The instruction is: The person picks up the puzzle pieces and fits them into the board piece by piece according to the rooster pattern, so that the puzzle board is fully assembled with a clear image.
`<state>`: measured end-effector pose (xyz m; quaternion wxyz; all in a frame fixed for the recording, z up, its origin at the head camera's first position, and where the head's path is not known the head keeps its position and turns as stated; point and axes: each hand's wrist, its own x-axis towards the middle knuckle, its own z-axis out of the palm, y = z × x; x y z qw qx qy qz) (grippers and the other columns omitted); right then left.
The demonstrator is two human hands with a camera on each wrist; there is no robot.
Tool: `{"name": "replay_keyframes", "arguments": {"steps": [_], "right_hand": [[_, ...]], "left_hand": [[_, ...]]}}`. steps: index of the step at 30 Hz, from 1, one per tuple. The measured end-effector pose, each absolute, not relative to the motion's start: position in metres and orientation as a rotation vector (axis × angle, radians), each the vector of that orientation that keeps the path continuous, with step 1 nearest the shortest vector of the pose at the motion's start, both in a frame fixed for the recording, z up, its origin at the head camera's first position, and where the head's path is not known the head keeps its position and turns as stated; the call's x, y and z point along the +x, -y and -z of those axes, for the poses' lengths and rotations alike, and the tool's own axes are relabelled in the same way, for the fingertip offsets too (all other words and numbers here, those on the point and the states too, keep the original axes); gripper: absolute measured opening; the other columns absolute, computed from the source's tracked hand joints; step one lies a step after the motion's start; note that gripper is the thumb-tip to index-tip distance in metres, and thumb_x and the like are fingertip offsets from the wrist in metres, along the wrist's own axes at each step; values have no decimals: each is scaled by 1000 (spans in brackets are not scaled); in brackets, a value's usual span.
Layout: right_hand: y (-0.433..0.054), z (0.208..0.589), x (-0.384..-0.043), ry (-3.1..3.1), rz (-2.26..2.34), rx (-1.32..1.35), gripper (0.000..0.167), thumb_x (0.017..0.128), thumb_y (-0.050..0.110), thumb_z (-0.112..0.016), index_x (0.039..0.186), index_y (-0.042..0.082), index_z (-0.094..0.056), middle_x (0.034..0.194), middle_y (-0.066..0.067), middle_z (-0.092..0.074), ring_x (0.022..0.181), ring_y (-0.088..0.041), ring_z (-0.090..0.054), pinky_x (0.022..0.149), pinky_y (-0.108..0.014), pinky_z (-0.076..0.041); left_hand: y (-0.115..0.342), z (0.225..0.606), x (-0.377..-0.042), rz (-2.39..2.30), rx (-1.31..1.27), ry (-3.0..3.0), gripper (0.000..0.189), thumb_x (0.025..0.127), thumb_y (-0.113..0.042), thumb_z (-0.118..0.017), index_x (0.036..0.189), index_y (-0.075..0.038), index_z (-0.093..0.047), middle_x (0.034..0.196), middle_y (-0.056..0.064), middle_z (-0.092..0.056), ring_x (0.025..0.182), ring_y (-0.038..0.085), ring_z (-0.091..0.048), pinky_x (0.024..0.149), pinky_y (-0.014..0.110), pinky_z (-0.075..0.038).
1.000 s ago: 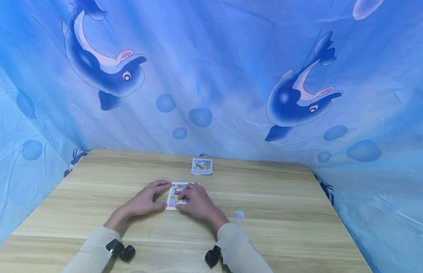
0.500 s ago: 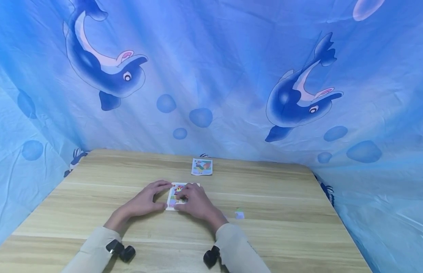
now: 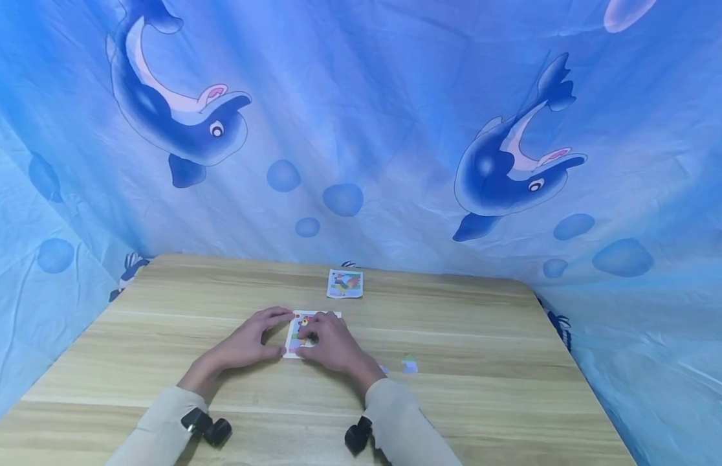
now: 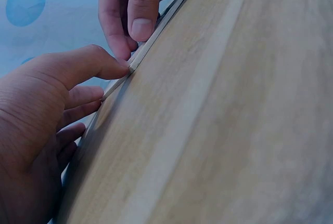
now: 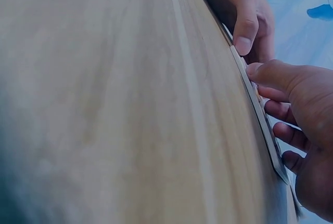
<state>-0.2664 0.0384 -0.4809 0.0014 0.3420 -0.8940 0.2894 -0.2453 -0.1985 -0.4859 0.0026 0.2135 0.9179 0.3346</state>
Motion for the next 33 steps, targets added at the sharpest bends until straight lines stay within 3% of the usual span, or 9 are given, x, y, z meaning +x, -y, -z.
{"name": "replay_keyframes", "arguments": {"steps": [21,33], "right_hand": [[-35,480,-264,2798,-1015,1007,22,85,31,-85,104,20,-81,109,3,-72,97,-14,-55,89,-31,-41],[-34,481,-263,2801,-1021,972,21,86,29,-84,104,20,-81,110,2,-71,101,-14,-56,93,-35,-41]], "left_hand": [[199,488,-246,-1051,656,-2878,72,85,-30,-77,151,-12,-54,158,13,-47,149,41,-39,118,68,-33],[200,488,-246,-1049,657,-2883,70,88,-31,-77,151,-13,-54,159,13,-46,149,41,-39,118,68,-34]]}}
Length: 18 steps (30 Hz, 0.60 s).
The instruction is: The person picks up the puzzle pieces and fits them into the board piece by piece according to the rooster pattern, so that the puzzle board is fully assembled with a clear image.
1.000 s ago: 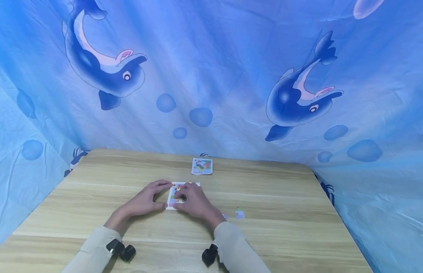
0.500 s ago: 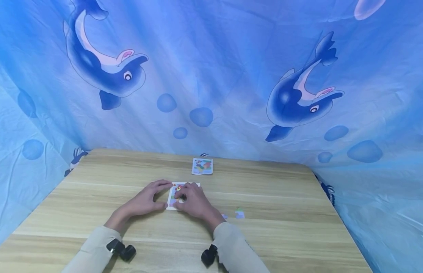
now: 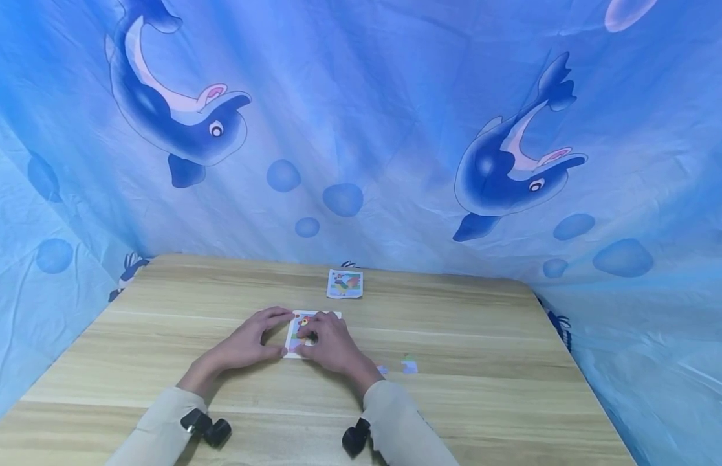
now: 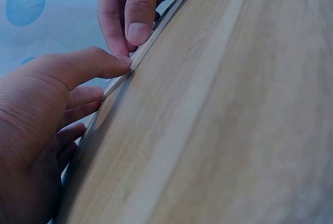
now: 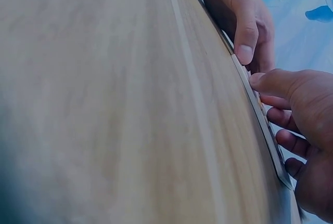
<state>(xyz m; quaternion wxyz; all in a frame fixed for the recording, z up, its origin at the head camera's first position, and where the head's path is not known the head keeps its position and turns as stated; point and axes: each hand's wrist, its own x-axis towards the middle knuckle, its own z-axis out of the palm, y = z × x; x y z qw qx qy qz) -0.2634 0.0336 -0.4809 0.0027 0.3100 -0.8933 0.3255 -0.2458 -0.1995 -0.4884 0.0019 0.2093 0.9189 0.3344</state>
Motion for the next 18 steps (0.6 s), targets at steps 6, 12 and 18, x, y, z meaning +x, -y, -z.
{"name": "replay_keyframes", "arguments": {"steps": [6,12,18], "right_hand": [[-33,478,-261,2800,-999,968,22,84,28,-85,103,17,-81,115,-1,-71,107,-18,-58,96,-39,-43],[-32,478,-260,2795,-1008,971,23,84,27,-85,104,16,-81,117,-3,-71,109,-20,-58,97,-40,-43],[-32,479,-261,2791,-1033,960,22,86,28,-84,105,17,-81,117,-1,-72,109,-19,-58,96,-38,-41]], "left_hand": [[199,488,-245,-1063,622,-2869,71,88,-38,-77,151,-15,-54,159,13,-46,150,42,-38,118,69,-33],[198,488,-246,-1051,597,-2882,71,88,-40,-77,151,-15,-55,159,13,-46,150,42,-38,118,68,-33],[196,488,-247,-1054,577,-2875,72,86,-40,-78,150,-16,-55,159,14,-46,149,43,-38,118,69,-32]]}}
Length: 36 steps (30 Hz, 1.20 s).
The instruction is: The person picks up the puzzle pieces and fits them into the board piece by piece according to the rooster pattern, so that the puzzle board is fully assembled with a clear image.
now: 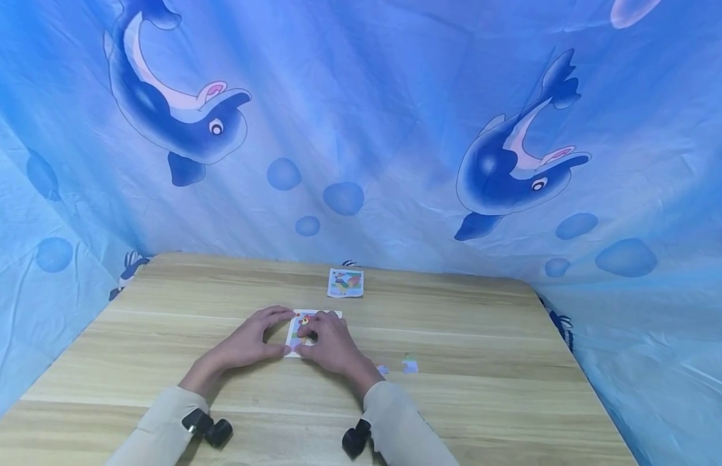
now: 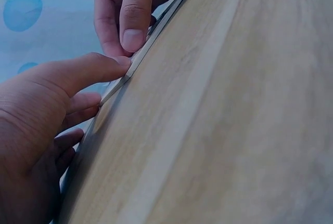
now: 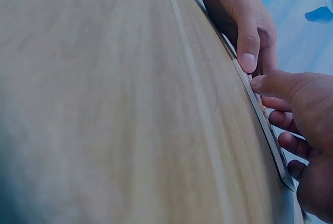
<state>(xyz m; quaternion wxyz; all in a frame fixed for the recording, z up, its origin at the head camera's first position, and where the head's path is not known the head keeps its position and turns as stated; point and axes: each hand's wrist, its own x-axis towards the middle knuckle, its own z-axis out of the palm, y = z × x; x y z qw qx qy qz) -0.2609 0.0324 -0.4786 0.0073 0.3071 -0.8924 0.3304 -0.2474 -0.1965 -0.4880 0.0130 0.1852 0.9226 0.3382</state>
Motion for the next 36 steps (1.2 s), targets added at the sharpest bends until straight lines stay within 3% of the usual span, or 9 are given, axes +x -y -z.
{"name": "replay_keyframes", "arguments": {"steps": [14,19,23,29,36], "right_hand": [[-34,482,-263,2775,-1039,964,22,86,29,-84,105,18,-81,113,2,-72,106,-16,-56,95,-37,-41],[-46,476,-261,2741,-1115,1005,23,89,25,-81,109,14,-81,110,-1,-71,103,-18,-58,90,-32,-46],[-72,467,-260,2733,-1166,983,23,90,20,-79,111,12,-79,107,-2,-70,105,-19,-59,90,-33,-51],[-128,462,-254,2773,-1135,845,22,89,21,-81,110,14,-78,112,5,-69,113,-17,-60,100,-44,-53],[-188,477,-240,2799,-1050,798,20,86,24,-84,105,24,-79,109,13,-69,108,-11,-60,95,-35,-55]], "left_hand": [[196,487,-249,-1065,602,-2875,71,86,-40,-79,148,-15,-57,158,13,-47,149,42,-39,117,69,-33],[196,490,-249,-1053,602,-2877,73,85,-41,-79,149,-16,-56,159,13,-46,149,42,-38,118,69,-32],[196,491,-249,-1053,590,-2876,74,84,-42,-79,150,-17,-56,159,13,-45,150,42,-38,119,69,-31],[198,491,-248,-1049,574,-2877,73,85,-42,-78,150,-19,-55,160,12,-44,151,41,-36,119,69,-31],[198,489,-247,-1055,584,-2877,73,85,-42,-78,150,-18,-55,160,12,-45,150,41,-37,118,69,-32]]}}
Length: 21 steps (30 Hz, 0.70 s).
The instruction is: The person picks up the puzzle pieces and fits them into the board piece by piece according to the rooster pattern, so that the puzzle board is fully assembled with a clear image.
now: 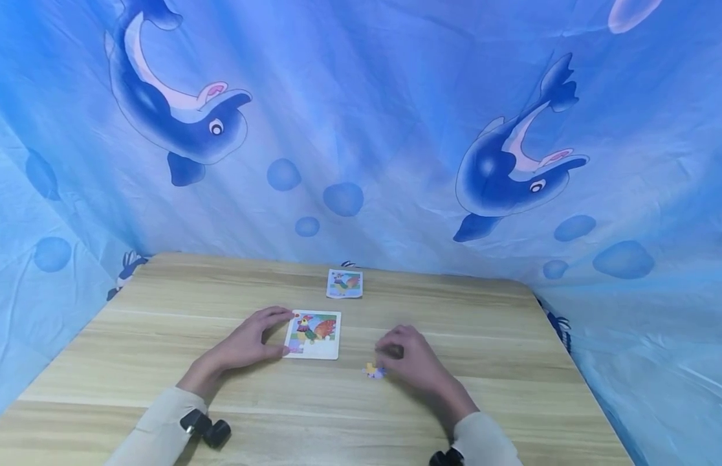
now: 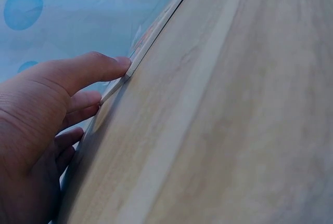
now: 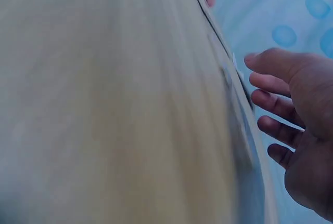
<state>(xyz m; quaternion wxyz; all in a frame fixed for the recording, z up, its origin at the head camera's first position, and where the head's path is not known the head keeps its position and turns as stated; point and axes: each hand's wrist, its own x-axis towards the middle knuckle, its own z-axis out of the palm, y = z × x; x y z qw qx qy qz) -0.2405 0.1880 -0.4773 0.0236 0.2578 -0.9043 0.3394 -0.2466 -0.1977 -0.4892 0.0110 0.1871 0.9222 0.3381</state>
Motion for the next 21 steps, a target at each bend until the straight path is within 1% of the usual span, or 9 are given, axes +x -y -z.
{"name": "replay_keyframes", "arguments": {"steps": [1,4,7,8,10,14,21], "right_hand": [[-194,479,-238,2797,-1056,808,20,86,25,-84,106,24,-79,108,14,-69,107,-11,-61,99,-37,-53],[-206,483,-234,2803,-1068,844,22,87,29,-84,108,26,-78,111,15,-68,109,-11,-60,102,-41,-53],[-211,484,-231,2811,-1086,880,24,88,36,-82,110,29,-77,114,16,-67,112,-12,-60,102,-38,-52],[-211,485,-230,2816,-1089,890,24,88,37,-82,110,29,-77,115,16,-67,112,-12,-58,97,-35,-53],[-210,486,-230,2813,-1078,908,25,87,38,-82,111,30,-77,115,15,-67,111,-12,-57,95,-31,-52],[-207,489,-229,2795,-1021,916,28,84,36,-85,110,29,-78,113,15,-67,108,-11,-56,91,-28,-51],[-204,489,-227,2775,-971,889,27,81,31,-88,106,30,-79,112,15,-67,109,-9,-55,93,-34,-49]], "left_hand": [[198,489,-246,-1055,584,-2878,73,85,-42,-78,150,-18,-55,160,12,-45,150,42,-37,118,69,-32],[197,489,-246,-1054,575,-2879,73,86,-43,-78,150,-18,-55,160,12,-44,150,42,-37,118,69,-32],[198,489,-246,-1050,564,-2878,73,86,-43,-78,150,-18,-55,160,12,-44,150,43,-36,118,70,-32],[198,490,-246,-1051,559,-2877,73,86,-43,-79,150,-18,-55,160,12,-44,150,43,-36,118,70,-32],[198,490,-246,-1052,555,-2874,73,86,-42,-79,150,-17,-55,160,13,-44,151,43,-36,118,69,-31],[198,491,-246,-1051,560,-2872,73,86,-42,-79,150,-17,-55,160,12,-44,150,42,-36,118,69,-32],[198,489,-246,-1055,582,-2880,72,85,-41,-79,149,-18,-56,158,12,-46,149,42,-38,118,68,-33]]}}
